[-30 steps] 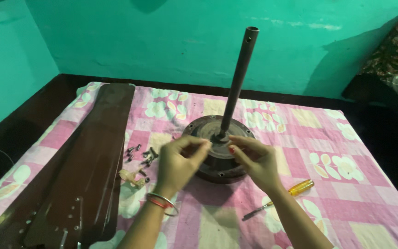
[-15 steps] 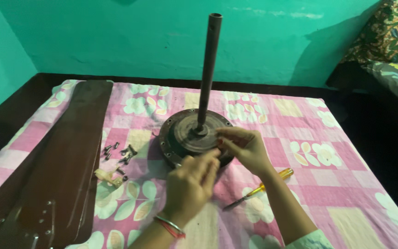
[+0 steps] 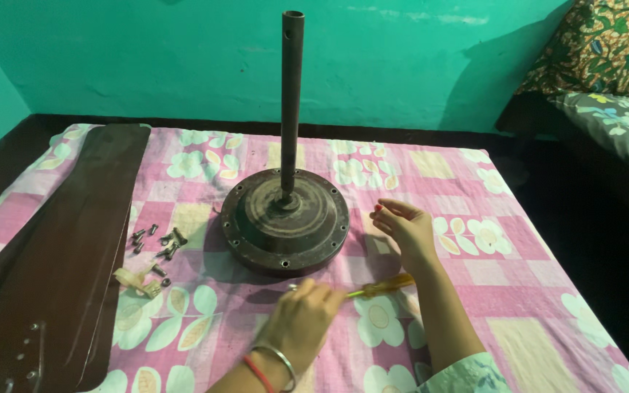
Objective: The person assembles a ceiling fan motor by inserting a metal rod into the motor housing, aligning the stator and rotor, and securing the assembly with screws using a screwdriver. The person handles the motor housing, metal rod, and screws throughout the process.
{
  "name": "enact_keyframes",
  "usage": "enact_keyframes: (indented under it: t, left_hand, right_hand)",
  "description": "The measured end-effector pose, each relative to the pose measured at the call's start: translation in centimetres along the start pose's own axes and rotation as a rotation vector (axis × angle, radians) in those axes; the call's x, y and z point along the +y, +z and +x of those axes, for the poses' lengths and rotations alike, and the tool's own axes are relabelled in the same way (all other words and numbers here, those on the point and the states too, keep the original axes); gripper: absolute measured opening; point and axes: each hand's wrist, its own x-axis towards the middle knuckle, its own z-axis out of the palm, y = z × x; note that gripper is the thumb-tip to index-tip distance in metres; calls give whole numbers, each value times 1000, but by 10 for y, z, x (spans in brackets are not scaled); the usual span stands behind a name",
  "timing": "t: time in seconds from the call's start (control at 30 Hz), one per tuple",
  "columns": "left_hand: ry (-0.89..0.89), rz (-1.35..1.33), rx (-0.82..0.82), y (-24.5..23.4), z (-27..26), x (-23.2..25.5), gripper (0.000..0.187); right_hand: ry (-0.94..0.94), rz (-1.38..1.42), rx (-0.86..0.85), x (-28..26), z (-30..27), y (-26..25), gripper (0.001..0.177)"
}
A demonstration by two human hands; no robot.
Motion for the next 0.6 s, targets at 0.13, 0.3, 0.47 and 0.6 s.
enact_keyframes:
  t: [0.13,0.3,0.47,0.6]
  left_hand:
    - [-176,92,-17,-24,-1,6,47]
    - [91,64,250,-18,1,15,48]
    - [62,98,33,5,4,7,22]
    - [-19,65,24,-1,1,1,37]
  right_hand:
    - [79,-54,40,4,-1,-6,33]
    - [-31,-190,29,17,0,3,30]
    - [-66,-234,66,20,-4,3,27]
    - [-203,-197,123,11,-6,14,24]
